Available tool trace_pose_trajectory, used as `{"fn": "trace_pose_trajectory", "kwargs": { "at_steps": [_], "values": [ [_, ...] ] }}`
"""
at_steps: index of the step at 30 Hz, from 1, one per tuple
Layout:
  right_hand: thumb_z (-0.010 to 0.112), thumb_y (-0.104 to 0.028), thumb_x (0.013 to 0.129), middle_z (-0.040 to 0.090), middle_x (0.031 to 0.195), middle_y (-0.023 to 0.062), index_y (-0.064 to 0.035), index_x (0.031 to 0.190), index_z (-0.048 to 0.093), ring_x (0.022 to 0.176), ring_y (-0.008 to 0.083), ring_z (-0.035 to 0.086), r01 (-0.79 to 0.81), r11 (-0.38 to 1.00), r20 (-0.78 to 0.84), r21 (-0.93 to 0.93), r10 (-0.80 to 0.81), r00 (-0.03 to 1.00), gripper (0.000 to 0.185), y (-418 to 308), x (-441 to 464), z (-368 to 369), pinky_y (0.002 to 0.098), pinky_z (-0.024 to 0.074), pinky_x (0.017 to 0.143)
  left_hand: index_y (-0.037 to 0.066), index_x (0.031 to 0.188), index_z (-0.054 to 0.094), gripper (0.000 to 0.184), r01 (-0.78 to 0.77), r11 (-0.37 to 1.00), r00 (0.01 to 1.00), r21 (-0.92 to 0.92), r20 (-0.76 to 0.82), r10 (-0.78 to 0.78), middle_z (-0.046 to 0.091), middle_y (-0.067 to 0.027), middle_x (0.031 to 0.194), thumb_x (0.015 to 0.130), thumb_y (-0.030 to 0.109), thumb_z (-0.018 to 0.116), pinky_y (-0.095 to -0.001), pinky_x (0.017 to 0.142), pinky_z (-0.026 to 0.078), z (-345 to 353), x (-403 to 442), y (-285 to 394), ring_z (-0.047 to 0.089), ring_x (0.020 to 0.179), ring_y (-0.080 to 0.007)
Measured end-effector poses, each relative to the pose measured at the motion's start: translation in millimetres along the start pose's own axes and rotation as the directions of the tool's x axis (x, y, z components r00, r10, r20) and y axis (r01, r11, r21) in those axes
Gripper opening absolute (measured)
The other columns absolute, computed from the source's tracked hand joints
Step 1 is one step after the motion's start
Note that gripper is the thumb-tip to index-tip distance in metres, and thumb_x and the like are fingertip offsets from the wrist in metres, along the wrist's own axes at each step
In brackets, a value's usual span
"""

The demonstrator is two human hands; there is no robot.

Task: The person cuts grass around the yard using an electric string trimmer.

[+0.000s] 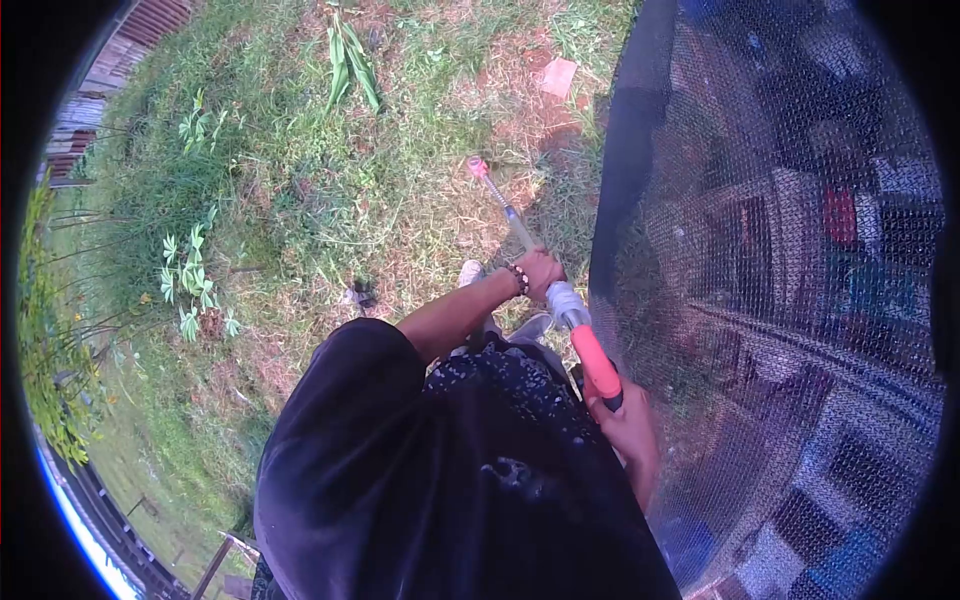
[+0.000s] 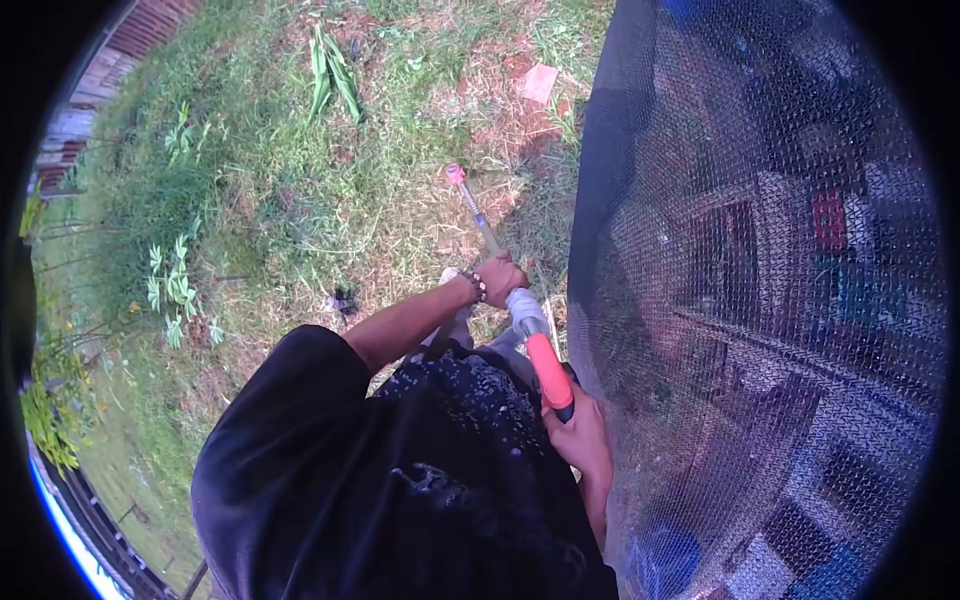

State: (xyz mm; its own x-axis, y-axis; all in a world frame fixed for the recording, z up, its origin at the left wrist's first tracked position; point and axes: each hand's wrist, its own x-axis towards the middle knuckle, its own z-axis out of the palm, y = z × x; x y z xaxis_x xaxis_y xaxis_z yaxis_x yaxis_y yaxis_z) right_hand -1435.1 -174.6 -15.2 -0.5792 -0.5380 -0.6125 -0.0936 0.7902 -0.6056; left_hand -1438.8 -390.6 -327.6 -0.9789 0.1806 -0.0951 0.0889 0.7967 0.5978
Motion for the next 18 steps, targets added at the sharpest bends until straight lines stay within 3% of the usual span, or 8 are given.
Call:
{"fn": "trace_pose_trajectory", "kwargs": {
  "at_steps": [1, 5, 11, 18],
  "values": [
    [0.064, -0.006, 0.08, 0.067, 0.093, 0.0197, 0.0005, 0.116, 0.06, 0.091, 0.0352, 0.068, 0.015, 0.999, 0.015, 0.042, -0.016, 1.0, 0.037, 10, 9, 9, 0.0412, 0.0496, 0.083, 0.02, 0.073, 0.068, 0.018, -0.016, 1.0, 1.0, 0.005, -0.018, 0.016, 0.067, -0.0072, 0.071, 0.065, 0.036, 0.069, -0.0424, 0.084, 0.043, -3, 9, -7, 0.068, 0.075, -0.0277],
    [0.064, -0.006, 0.079, 0.065, 0.102, 0.0274, 0.0027, 0.124, 0.055, 0.102, 0.0447, 0.062, 0.018, 0.997, -0.054, -0.076, -0.022, 0.998, 0.046, 10, 31, 37, 0.0469, 0.0481, 0.089, 0.022, 0.08, 0.069, 0.014, -0.056, 0.995, 0.998, 0.08, -0.037, 0.059, 0.068, -0.0041, 0.079, 0.071, 0.033, 0.066, -0.0454, 0.086, 0.044, -8, 30, -27, 0.068, 0.086, -0.0254],
    [0.064, -0.007, 0.079, 0.067, 0.094, 0.0248, 0.0047, 0.114, 0.058, 0.095, 0.0416, 0.066, 0.03, 1.0, -0.019, -0.008, -0.03, 0.999, 0.037, -11, 51, 47, 0.0442, 0.0494, 0.085, 0.021, 0.081, 0.069, 0.014, 0.015, 0.995, 0.998, 0.095, 0.052, -0.02, 0.068, -0.0052, 0.081, 0.073, 0.032, 0.065, -0.0452, 0.088, 0.043, -17, 19, -53, 0.067, 0.088, -0.0251],
    [0.066, -0.006, 0.078, 0.068, 0.086, 0.0167, 0.0004, 0.103, 0.063, 0.086, 0.032, 0.069, 0.106, 0.994, 0.175, 0.023, -0.108, 0.979, 0.026, -32, 76, 31, 0.0397, 0.0502, 0.081, 0.02, 0.08, 0.069, 0.024, 0.208, 0.977, 0.974, 0.045, 0.084, -0.211, 0.067, -0.0079, 0.081, 0.062, 0.037, 0.07, -0.0432, 0.085, 0.042, -29, -66, -79, 0.066, 0.087, -0.0263]
  ]
}}
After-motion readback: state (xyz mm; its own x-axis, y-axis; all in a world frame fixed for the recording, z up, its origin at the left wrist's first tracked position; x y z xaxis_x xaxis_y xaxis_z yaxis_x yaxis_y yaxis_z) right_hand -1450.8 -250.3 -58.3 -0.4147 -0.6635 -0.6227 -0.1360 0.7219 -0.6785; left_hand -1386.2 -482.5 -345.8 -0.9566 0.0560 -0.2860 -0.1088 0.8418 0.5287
